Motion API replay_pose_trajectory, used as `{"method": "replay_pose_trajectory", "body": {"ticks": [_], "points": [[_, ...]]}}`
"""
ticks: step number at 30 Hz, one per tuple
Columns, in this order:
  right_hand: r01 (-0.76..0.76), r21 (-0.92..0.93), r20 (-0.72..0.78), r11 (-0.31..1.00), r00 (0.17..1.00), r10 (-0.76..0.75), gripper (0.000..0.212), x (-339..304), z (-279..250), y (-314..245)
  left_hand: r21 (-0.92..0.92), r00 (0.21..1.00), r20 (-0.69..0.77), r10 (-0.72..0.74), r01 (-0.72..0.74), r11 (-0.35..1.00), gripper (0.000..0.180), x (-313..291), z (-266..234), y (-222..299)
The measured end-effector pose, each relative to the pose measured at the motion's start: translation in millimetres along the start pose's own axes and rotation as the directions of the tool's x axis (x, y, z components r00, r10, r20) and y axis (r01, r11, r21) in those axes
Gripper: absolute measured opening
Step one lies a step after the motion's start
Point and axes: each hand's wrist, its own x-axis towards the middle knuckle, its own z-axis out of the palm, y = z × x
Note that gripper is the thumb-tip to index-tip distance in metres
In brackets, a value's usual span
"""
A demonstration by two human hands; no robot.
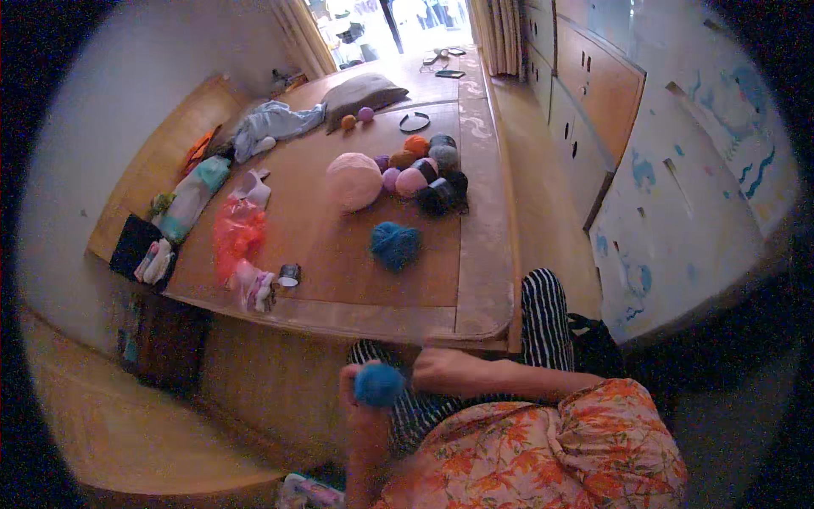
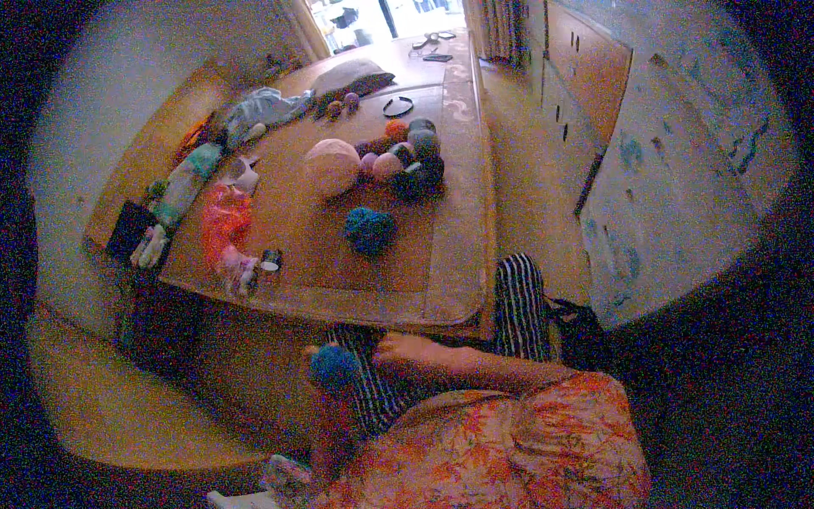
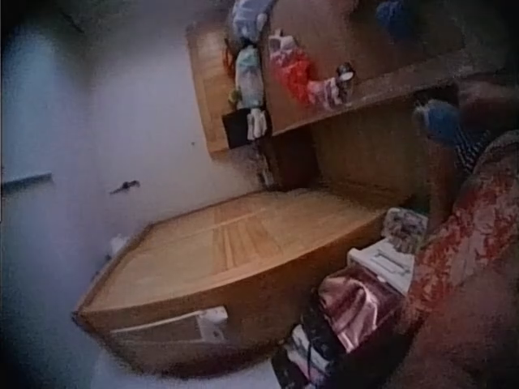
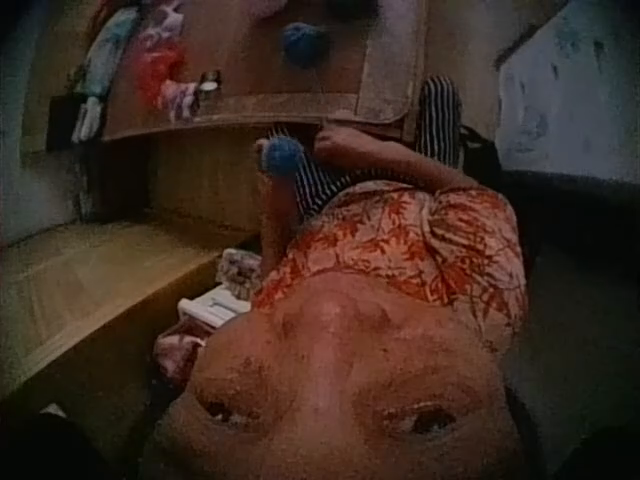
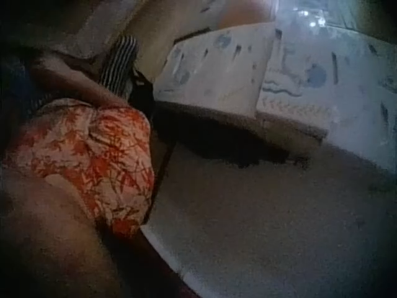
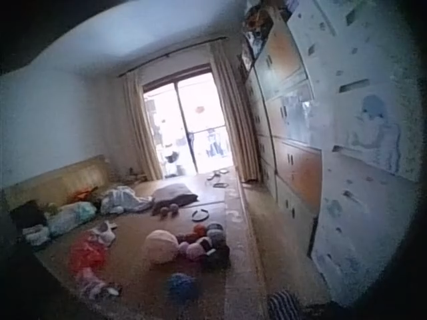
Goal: The recorder is winding a ball of blue yarn while sitting in a bedroom.
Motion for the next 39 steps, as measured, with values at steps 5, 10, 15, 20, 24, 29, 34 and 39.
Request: {"method": "replay_pose_trajectory", "body": {"ticks": [5, 10, 15, 20, 24, 29, 34, 39], "points": [[0.076, 0.205, 0.324, 0.976, 0.935, -0.141, 0.009, 13.4, -20.5, -44.5, 0.673, 0.973, 0.176, 0.152, -0.231, 0.702, 0.049, 19.8, -37.6, -4.4], [0.005, 0.089, 0.146, 0.996, 0.989, -0.018, 0.011, 30.1, -56.8, -31.1, 0.551, 0.919, 0.35, -0.185, -0.042, 0.833, 0.05, 0.9, -10.6, 10.7], [0.01, 0.017, 0.153, 1.0, 0.988, -0.013, 0.015, 5.3, -14.9, -12.6, 0.4, 0.995, 0.023, -0.098, 0.081, 0.913, 0.052, 1.2, 15.8, 25.2], [0.072, 0.125, 0.281, 0.99, 0.954, -0.105, 0.01, 19.7, -29.8, -43.8, 0.739, 0.986, 0.161, -0.035, -0.097, 0.667, 0.051, 22.5, -29.2, 5.1], [0.033, 0.234, 0.016, 0.972, 0.999, -0.038, 0.009, 25.5, -53.6, -25.7, 0.552, 0.868, 0.415, -0.273, -0.002, 0.834, 0.05, 7.6, -20.0, 5.1], [-0.042, 0.055, 0.068, 0.998, 0.997, 0.038, 0.011, 3.1, -5.5, 9.9, 0.304, 0.97, 0.242, -0.024, -0.052, 0.951, 0.046, 7.1, 4.6, 11.0], [0.109, 0.08, 0.241, 0.991, 0.962, -0.125, 0.01, 10.4, -15.1, -26.5, 0.405, 0.999, 0.024, 0.023, -0.031, 0.914, 0.049, 24.3, -32.6, -9.7], [0.013, 0.13, 0.138, 0.991, 0.99, -0.031, 0.008, 28.0, -57.5, -23.4, 0.467, 0.926, 0.332, -0.179, 0.004, 0.884, 0.049, 14.3, -23.9, -14.8]]}}
